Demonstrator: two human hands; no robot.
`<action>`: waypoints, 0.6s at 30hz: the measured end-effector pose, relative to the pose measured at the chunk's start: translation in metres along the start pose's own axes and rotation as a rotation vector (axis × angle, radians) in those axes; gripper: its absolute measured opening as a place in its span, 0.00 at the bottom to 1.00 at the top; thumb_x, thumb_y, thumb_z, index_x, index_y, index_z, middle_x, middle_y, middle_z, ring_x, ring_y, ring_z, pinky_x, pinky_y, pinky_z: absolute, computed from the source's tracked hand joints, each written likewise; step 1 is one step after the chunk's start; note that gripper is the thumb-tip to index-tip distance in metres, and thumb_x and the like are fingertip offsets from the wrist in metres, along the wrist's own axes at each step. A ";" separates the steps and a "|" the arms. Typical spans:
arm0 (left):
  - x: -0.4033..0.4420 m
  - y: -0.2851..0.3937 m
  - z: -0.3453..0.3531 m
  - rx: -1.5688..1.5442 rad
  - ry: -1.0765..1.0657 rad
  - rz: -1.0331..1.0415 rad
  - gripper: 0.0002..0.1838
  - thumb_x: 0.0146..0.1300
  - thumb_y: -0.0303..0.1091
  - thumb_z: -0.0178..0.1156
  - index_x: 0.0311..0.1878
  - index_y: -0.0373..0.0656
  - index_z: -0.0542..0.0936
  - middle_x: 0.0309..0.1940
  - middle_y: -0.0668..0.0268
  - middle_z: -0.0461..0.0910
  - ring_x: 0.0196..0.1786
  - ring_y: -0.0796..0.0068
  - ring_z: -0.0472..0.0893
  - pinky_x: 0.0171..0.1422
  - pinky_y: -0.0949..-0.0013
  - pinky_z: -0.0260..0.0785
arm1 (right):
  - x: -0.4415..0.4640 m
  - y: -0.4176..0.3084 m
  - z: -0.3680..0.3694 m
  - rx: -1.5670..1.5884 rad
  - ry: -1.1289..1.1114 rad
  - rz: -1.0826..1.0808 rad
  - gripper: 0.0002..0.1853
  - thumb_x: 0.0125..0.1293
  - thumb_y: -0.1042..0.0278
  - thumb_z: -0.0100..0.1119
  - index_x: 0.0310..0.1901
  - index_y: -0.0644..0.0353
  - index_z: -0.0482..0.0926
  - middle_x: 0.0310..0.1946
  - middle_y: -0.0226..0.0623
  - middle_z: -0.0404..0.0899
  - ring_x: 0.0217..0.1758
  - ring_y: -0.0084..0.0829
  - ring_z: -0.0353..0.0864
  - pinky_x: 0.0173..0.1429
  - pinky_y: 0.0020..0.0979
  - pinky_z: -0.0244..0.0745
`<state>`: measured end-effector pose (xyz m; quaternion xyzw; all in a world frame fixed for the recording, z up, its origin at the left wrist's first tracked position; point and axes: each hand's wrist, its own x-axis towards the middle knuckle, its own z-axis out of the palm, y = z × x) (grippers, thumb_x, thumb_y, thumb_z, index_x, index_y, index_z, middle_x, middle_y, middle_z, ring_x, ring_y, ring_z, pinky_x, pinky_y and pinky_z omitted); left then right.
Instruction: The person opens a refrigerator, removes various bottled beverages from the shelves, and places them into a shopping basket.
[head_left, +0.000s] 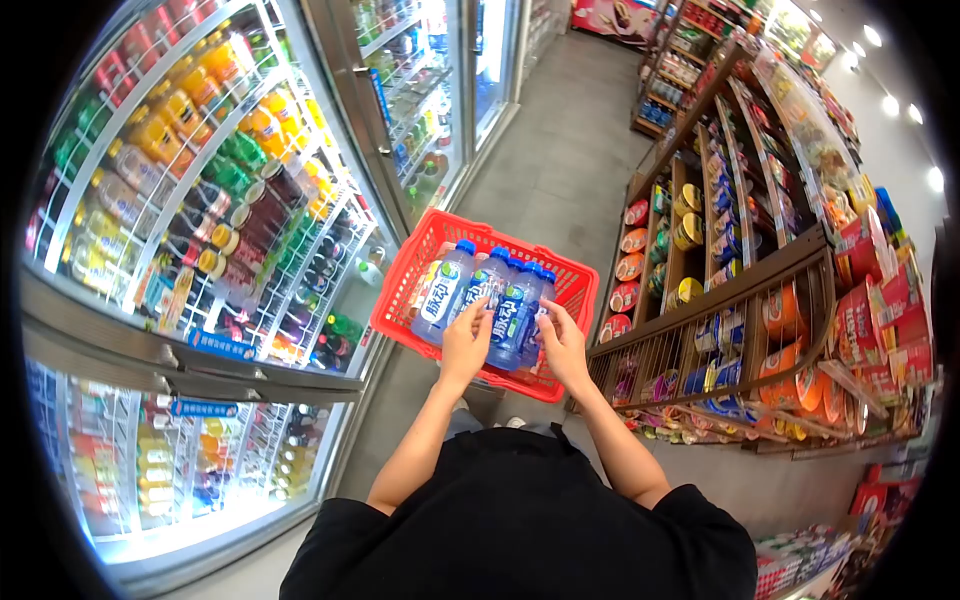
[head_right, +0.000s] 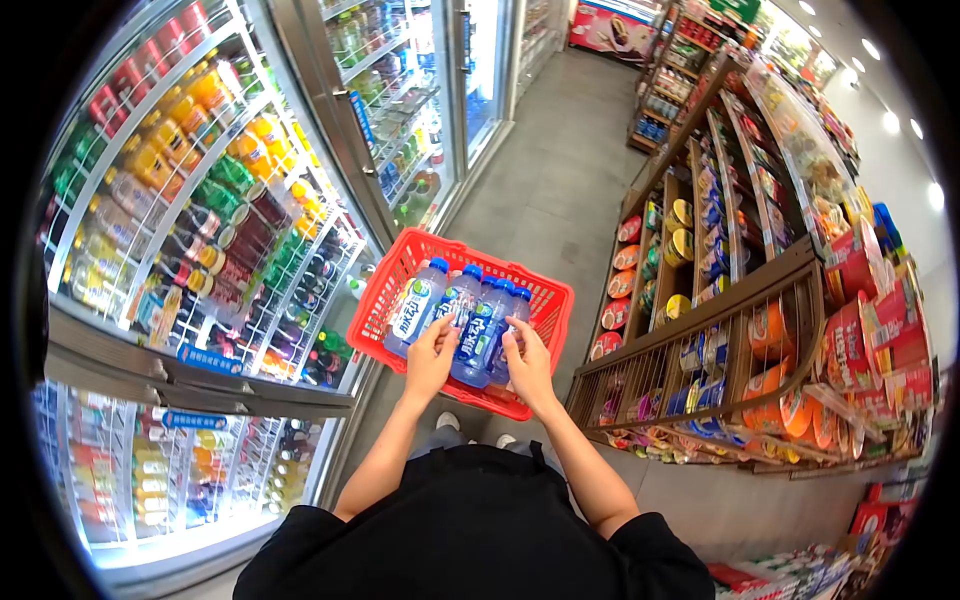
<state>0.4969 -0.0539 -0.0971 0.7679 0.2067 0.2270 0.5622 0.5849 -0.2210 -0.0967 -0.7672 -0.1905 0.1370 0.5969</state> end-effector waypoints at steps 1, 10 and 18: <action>-0.003 0.000 0.003 -0.035 0.056 -0.019 0.16 0.70 0.29 0.57 0.60 0.38 0.77 0.41 0.54 0.85 0.42 0.69 0.86 0.47 0.68 0.77 | 0.000 -0.003 -0.003 0.046 -0.039 -0.010 0.19 0.75 0.62 0.53 0.62 0.59 0.74 0.36 0.29 0.76 0.36 0.19 0.76 0.41 0.24 0.75; -0.091 0.006 -0.005 -0.329 0.404 -0.119 0.17 0.74 0.33 0.55 0.62 0.38 0.75 0.45 0.62 0.82 0.46 0.76 0.80 0.55 0.71 0.73 | -0.031 -0.026 0.017 0.357 -0.443 0.020 0.16 0.76 0.64 0.50 0.58 0.60 0.77 0.32 0.25 0.74 0.32 0.15 0.71 0.35 0.19 0.67; -0.159 0.010 -0.076 -0.377 0.853 -0.117 0.14 0.73 0.28 0.52 0.59 0.38 0.77 0.43 0.65 0.83 0.44 0.79 0.79 0.52 0.73 0.72 | -0.054 -0.084 0.110 0.487 -0.889 -0.064 0.15 0.77 0.68 0.48 0.59 0.64 0.75 0.40 0.32 0.78 0.41 0.20 0.75 0.46 0.23 0.72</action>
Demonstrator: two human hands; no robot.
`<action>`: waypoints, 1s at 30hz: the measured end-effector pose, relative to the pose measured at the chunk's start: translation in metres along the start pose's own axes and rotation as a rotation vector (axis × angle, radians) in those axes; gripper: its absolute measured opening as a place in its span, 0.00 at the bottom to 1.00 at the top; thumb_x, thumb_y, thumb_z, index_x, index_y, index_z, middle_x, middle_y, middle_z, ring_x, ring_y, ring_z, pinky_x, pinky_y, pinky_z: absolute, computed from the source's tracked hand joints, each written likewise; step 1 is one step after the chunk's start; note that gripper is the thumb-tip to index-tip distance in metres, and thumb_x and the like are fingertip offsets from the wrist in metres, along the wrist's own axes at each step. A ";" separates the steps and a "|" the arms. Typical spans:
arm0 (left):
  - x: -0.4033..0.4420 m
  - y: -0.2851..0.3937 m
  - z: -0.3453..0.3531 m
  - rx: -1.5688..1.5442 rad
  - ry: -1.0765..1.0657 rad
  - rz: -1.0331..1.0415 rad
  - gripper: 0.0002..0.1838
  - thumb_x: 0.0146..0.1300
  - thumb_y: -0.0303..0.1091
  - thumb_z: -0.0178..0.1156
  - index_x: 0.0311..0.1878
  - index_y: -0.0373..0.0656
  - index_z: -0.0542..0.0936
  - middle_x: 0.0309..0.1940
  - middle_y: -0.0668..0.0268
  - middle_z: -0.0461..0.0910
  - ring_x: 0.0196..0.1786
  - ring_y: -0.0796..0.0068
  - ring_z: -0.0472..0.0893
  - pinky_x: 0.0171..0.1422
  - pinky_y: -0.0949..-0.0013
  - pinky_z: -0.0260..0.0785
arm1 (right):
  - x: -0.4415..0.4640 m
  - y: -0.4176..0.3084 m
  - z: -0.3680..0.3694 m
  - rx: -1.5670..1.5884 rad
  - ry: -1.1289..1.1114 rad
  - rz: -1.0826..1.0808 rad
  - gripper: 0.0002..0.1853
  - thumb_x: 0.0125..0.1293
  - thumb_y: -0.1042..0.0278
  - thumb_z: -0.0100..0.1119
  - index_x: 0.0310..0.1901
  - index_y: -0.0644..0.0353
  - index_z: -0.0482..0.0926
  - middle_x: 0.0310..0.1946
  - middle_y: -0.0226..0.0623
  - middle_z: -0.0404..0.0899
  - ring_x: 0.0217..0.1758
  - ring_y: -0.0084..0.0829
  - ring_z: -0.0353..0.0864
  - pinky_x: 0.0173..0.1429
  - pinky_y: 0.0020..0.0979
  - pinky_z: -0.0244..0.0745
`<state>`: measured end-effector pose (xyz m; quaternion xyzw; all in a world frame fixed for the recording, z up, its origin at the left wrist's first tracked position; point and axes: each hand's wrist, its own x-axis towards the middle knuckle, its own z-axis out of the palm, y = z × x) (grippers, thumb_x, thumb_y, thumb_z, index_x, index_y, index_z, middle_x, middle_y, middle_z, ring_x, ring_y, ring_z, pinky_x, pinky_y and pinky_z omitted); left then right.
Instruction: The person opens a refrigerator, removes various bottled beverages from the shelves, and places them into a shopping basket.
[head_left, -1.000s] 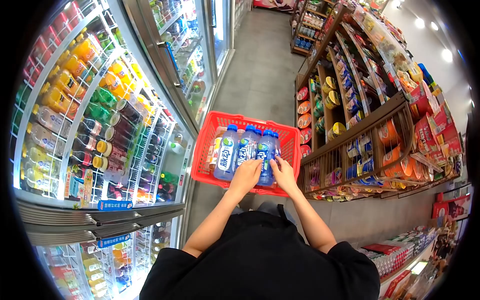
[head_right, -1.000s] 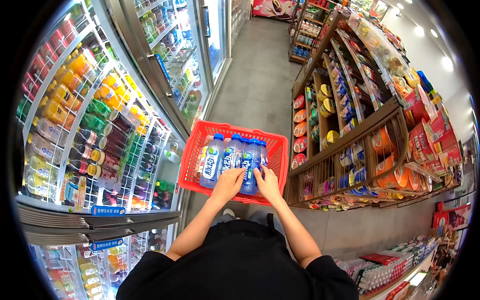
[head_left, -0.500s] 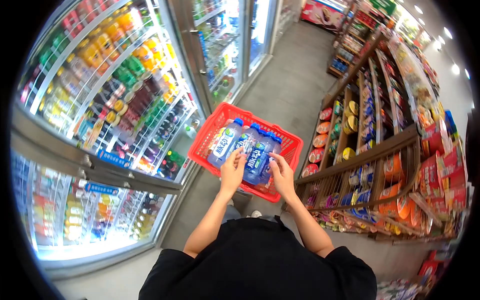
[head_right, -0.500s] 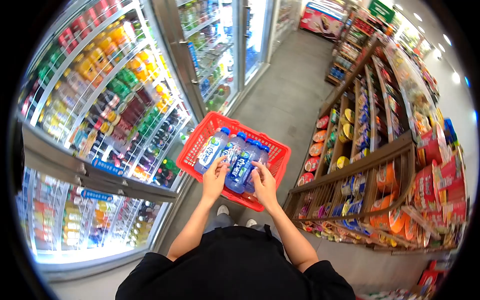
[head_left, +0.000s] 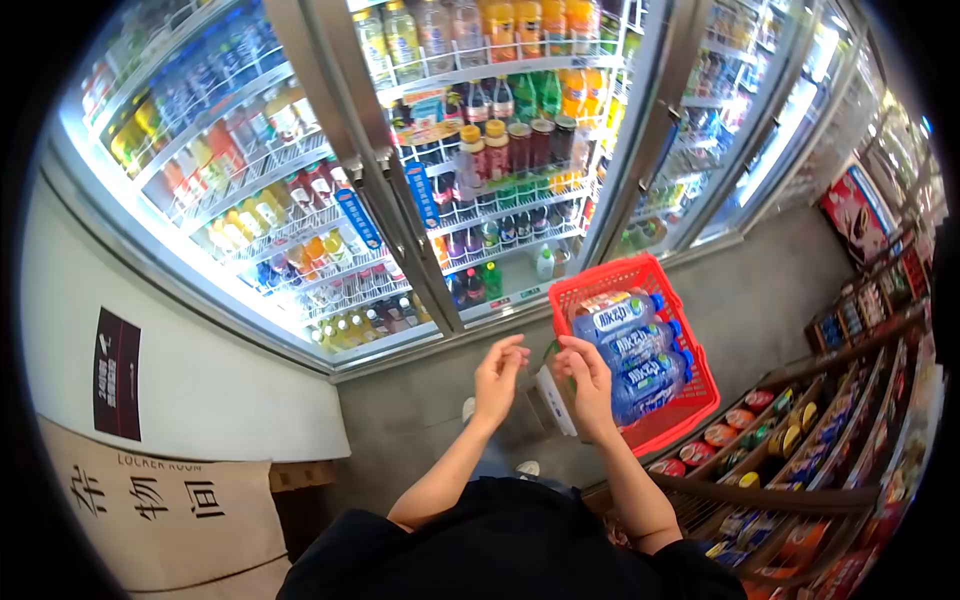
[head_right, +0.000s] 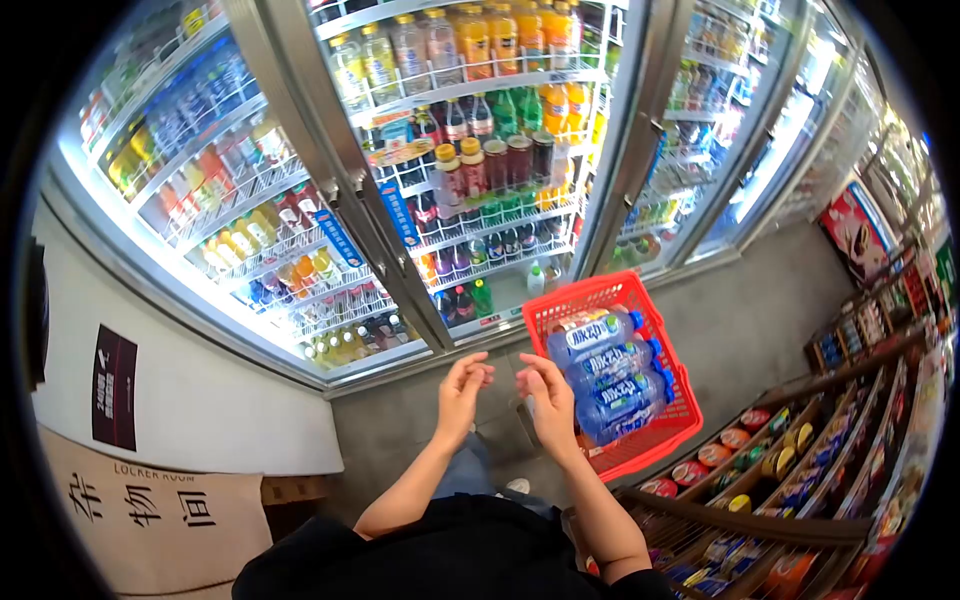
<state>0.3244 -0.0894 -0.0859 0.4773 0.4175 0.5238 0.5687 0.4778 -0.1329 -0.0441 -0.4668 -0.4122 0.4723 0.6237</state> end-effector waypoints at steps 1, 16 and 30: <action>0.006 0.010 -0.007 -0.002 0.045 0.008 0.14 0.73 0.28 0.52 0.59 0.38 0.77 0.43 0.64 0.83 0.43 0.79 0.79 0.52 0.74 0.71 | 0.010 0.001 0.009 -0.021 -0.029 -0.009 0.15 0.77 0.68 0.47 0.59 0.64 0.75 0.42 0.34 0.79 0.43 0.21 0.76 0.48 0.24 0.73; 0.151 0.066 -0.182 0.100 0.405 0.238 0.18 0.73 0.38 0.56 0.61 0.41 0.75 0.46 0.65 0.80 0.47 0.78 0.76 0.52 0.73 0.68 | 0.142 0.036 0.145 0.099 -0.219 0.082 0.16 0.78 0.63 0.46 0.58 0.61 0.76 0.48 0.34 0.80 0.50 0.24 0.79 0.55 0.27 0.75; 0.342 0.105 -0.224 -0.074 0.120 0.028 0.32 0.71 0.58 0.47 0.15 0.47 0.66 0.13 0.72 0.62 0.20 0.79 0.66 0.31 0.71 0.58 | 0.191 0.061 0.204 0.072 -0.132 0.063 0.16 0.77 0.65 0.45 0.57 0.61 0.77 0.46 0.35 0.81 0.50 0.24 0.79 0.54 0.29 0.76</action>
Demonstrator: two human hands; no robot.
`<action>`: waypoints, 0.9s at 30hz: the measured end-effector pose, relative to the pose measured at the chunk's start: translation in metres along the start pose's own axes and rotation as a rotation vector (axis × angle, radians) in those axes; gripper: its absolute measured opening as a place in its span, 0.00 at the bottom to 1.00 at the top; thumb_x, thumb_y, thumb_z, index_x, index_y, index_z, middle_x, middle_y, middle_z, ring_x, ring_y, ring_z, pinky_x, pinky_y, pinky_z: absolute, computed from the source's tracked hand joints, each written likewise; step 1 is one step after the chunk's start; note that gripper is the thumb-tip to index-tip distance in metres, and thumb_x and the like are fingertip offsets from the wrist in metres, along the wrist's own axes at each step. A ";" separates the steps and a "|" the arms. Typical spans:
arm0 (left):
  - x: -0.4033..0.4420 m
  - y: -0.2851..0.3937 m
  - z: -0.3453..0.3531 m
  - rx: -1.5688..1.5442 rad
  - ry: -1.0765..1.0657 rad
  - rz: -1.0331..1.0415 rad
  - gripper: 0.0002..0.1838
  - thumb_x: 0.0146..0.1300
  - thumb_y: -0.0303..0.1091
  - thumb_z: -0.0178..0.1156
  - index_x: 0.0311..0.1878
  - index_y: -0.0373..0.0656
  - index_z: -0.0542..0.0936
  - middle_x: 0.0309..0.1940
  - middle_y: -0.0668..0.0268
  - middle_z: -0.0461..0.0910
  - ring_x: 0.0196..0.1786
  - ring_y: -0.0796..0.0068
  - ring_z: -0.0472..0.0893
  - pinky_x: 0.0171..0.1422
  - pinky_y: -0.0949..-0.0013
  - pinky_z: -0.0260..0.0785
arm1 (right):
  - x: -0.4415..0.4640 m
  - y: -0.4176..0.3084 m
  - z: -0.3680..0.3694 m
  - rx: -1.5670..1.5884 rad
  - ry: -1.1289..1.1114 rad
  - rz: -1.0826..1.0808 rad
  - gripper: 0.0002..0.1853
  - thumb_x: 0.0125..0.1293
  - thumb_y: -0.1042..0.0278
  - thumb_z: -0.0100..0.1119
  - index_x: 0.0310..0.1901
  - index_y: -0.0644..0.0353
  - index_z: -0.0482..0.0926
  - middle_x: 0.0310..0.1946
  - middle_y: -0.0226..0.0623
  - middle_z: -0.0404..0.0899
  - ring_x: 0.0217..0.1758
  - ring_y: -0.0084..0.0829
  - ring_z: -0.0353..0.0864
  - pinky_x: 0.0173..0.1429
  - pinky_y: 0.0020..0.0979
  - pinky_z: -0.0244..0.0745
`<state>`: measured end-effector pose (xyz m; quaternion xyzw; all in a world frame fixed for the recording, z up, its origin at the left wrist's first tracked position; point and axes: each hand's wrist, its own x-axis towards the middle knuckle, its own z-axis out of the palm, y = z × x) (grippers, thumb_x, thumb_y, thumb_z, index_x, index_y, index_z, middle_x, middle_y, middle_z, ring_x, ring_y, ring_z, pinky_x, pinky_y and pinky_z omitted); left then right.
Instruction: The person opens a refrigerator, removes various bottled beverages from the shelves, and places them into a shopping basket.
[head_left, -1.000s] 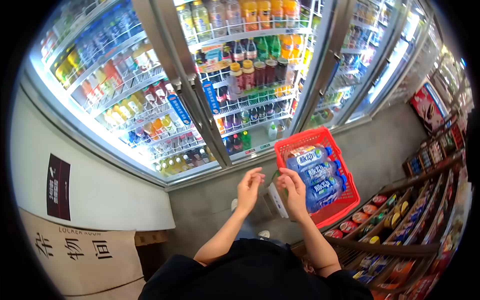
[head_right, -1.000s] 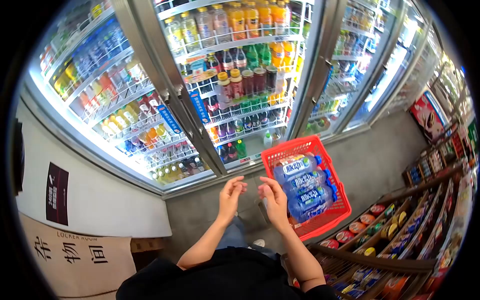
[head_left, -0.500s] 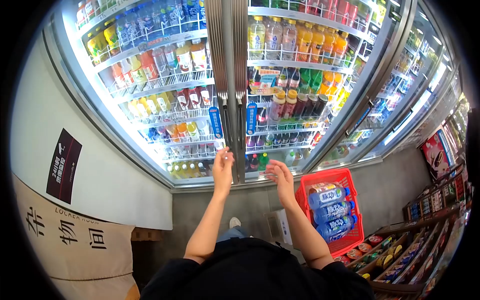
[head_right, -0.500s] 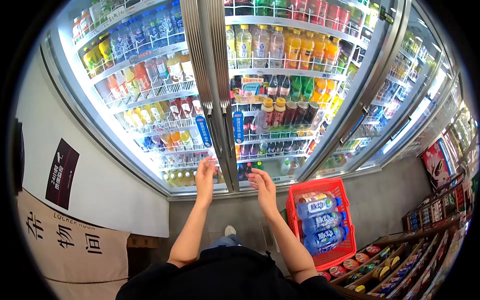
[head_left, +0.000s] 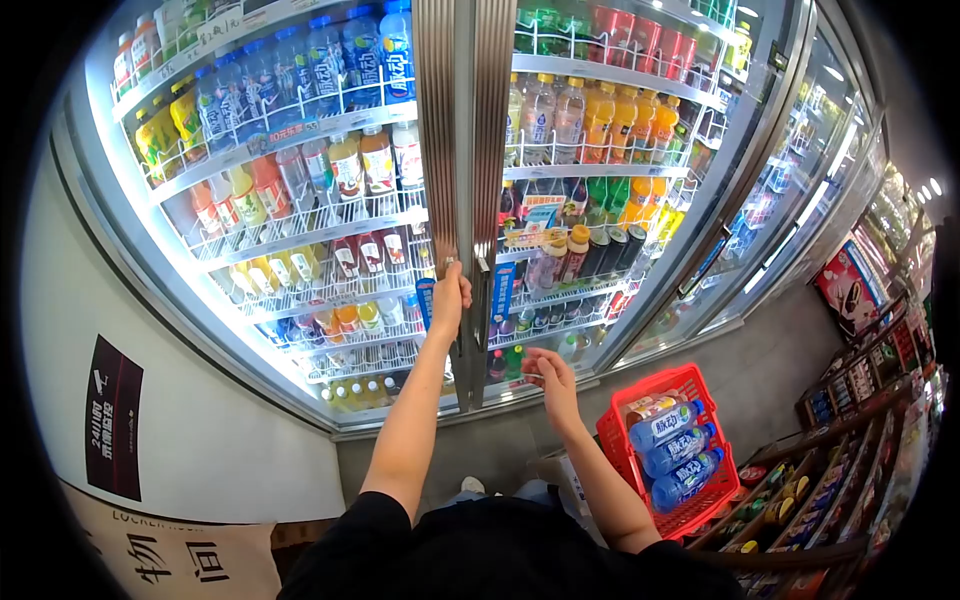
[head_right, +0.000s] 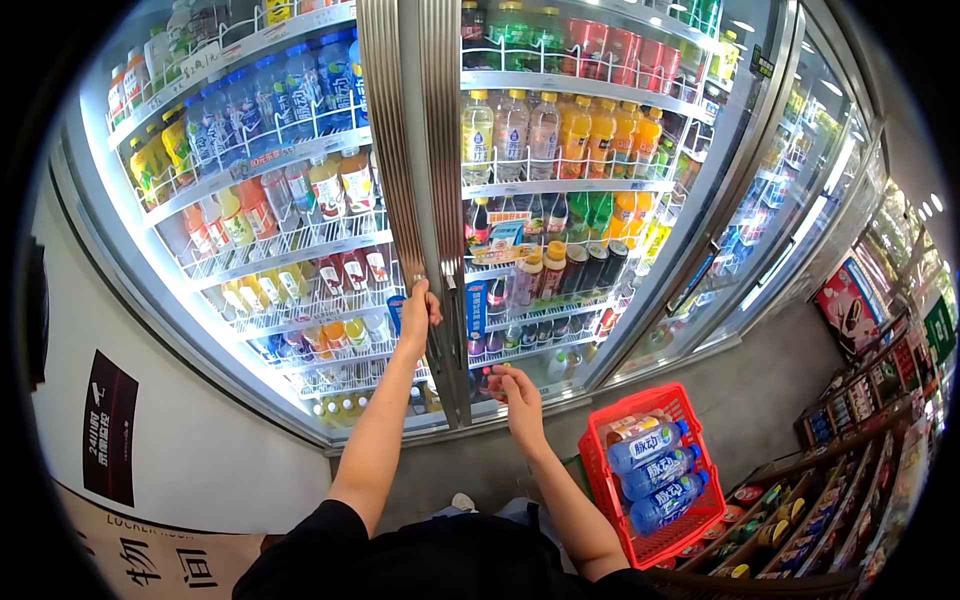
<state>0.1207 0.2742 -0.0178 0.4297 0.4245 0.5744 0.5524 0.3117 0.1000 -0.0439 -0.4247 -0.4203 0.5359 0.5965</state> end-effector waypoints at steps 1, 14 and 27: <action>0.001 0.000 -0.002 0.002 0.000 -0.001 0.32 0.71 0.58 0.47 0.15 0.47 0.66 0.13 0.72 0.62 0.20 0.79 0.66 0.31 0.71 0.58 | -0.001 0.003 0.003 0.007 0.010 0.014 0.15 0.77 0.65 0.45 0.57 0.61 0.77 0.46 0.35 0.81 0.50 0.24 0.79 0.54 0.28 0.76; -0.012 0.011 0.005 0.116 0.149 -0.014 0.32 0.68 0.58 0.47 0.13 0.46 0.65 0.11 0.70 0.63 0.16 0.73 0.65 0.24 0.65 0.57 | -0.043 -0.002 0.035 -0.068 -0.119 0.044 0.14 0.77 0.65 0.48 0.55 0.60 0.79 0.45 0.32 0.83 0.46 0.22 0.81 0.49 0.24 0.75; -0.088 0.002 0.016 0.090 0.236 0.017 0.30 0.69 0.54 0.48 0.12 0.51 0.58 0.10 0.75 0.55 0.14 0.79 0.58 0.22 0.68 0.51 | -0.093 -0.018 -0.026 -0.050 -0.108 0.029 0.14 0.76 0.66 0.48 0.56 0.62 0.78 0.44 0.34 0.82 0.46 0.22 0.80 0.49 0.24 0.75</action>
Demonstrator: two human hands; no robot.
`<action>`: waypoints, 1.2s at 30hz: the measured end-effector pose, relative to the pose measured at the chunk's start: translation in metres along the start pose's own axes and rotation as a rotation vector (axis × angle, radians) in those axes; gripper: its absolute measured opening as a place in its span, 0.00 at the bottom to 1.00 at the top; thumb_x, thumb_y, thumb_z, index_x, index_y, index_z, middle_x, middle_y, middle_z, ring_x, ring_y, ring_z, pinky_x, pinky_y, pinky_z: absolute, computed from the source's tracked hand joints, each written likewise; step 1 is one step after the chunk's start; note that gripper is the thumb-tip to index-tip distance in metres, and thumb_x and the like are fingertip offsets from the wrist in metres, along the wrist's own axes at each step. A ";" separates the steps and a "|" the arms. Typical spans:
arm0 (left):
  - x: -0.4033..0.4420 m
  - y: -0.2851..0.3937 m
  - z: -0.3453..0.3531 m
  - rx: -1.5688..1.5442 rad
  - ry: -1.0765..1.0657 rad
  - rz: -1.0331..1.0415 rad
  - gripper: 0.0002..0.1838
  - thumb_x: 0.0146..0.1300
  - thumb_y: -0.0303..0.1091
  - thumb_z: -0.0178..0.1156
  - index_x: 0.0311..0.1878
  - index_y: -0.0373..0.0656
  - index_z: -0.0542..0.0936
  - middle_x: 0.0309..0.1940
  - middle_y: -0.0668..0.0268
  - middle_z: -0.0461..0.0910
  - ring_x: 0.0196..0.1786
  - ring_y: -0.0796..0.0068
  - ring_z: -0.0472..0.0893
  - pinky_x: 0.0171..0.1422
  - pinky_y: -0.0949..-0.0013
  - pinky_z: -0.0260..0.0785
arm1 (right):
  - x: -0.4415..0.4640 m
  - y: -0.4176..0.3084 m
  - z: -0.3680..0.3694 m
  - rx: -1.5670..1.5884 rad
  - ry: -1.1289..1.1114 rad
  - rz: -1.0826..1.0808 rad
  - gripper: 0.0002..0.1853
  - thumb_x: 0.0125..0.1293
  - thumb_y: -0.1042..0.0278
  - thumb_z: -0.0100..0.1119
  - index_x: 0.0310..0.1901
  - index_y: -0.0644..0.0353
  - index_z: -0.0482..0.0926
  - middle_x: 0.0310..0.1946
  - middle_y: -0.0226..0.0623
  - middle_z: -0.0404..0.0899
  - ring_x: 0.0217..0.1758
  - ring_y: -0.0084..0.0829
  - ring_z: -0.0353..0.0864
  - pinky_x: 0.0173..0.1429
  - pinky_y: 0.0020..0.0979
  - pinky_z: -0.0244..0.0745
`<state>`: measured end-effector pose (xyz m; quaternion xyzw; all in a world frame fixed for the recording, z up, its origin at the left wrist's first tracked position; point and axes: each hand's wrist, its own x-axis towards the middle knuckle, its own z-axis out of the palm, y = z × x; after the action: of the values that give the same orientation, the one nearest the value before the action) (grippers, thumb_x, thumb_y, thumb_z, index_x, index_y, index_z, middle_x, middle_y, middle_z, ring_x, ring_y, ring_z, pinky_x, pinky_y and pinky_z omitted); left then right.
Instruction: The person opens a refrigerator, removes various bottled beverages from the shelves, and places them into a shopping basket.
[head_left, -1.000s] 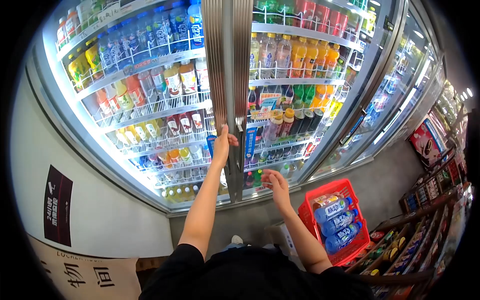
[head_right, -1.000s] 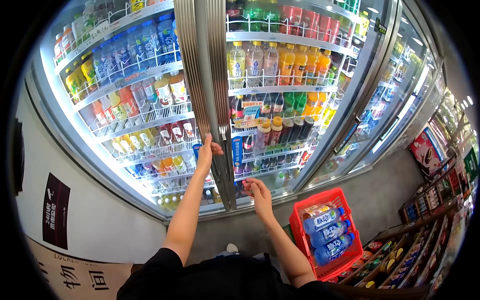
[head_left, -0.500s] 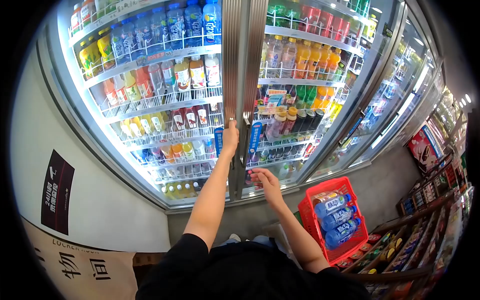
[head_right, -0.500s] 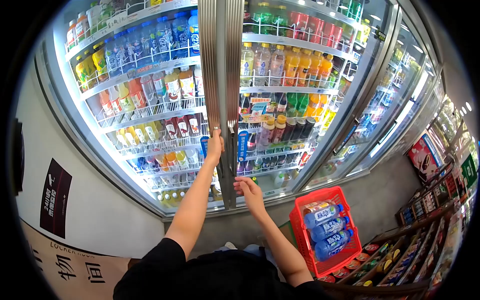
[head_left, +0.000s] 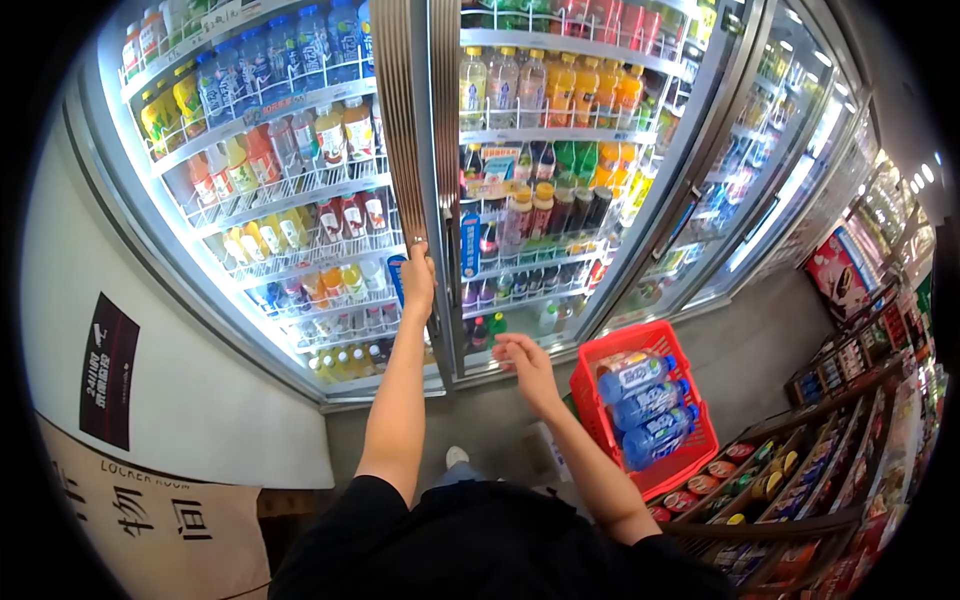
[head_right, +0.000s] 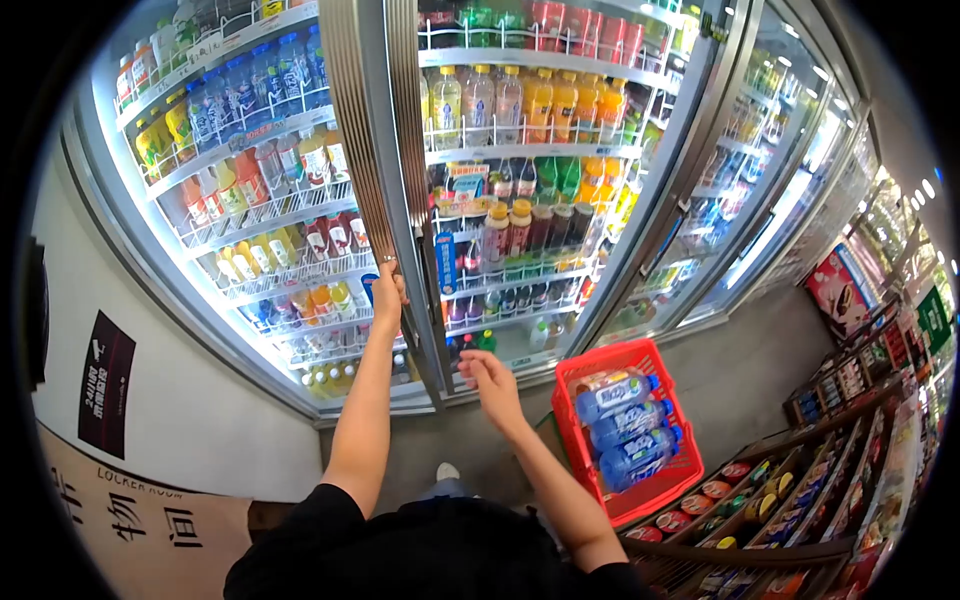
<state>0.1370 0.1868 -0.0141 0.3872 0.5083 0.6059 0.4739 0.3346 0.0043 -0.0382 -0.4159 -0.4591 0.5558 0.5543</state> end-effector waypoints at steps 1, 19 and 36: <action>-0.014 0.001 -0.002 -0.007 -0.005 0.002 0.29 0.70 0.54 0.46 0.13 0.53 0.56 0.10 0.76 0.54 0.15 0.79 0.56 0.24 0.69 0.52 | -0.002 0.001 -0.001 -0.002 -0.018 -0.005 0.15 0.77 0.66 0.47 0.57 0.62 0.77 0.45 0.34 0.82 0.47 0.22 0.80 0.50 0.24 0.74; -0.265 0.032 -0.120 0.004 0.166 0.010 0.19 0.70 0.47 0.53 0.28 0.43 0.76 0.22 0.69 0.74 0.29 0.74 0.77 0.44 0.69 0.71 | -0.061 -0.024 0.048 0.050 -0.197 -0.062 0.14 0.76 0.65 0.49 0.56 0.60 0.78 0.43 0.33 0.83 0.45 0.20 0.80 0.49 0.23 0.74; -0.263 0.096 -0.111 0.284 0.159 0.310 0.16 0.72 0.37 0.52 0.58 0.41 0.72 0.43 0.59 0.80 0.44 0.73 0.80 0.49 0.70 0.70 | -0.089 -0.050 0.120 -0.022 -0.209 -0.118 0.15 0.75 0.67 0.46 0.55 0.63 0.78 0.44 0.35 0.83 0.45 0.22 0.80 0.48 0.24 0.75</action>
<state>0.0803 -0.0985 0.0635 0.4746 0.5586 0.6225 0.2743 0.2329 -0.0922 0.0340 -0.3339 -0.5443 0.5576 0.5304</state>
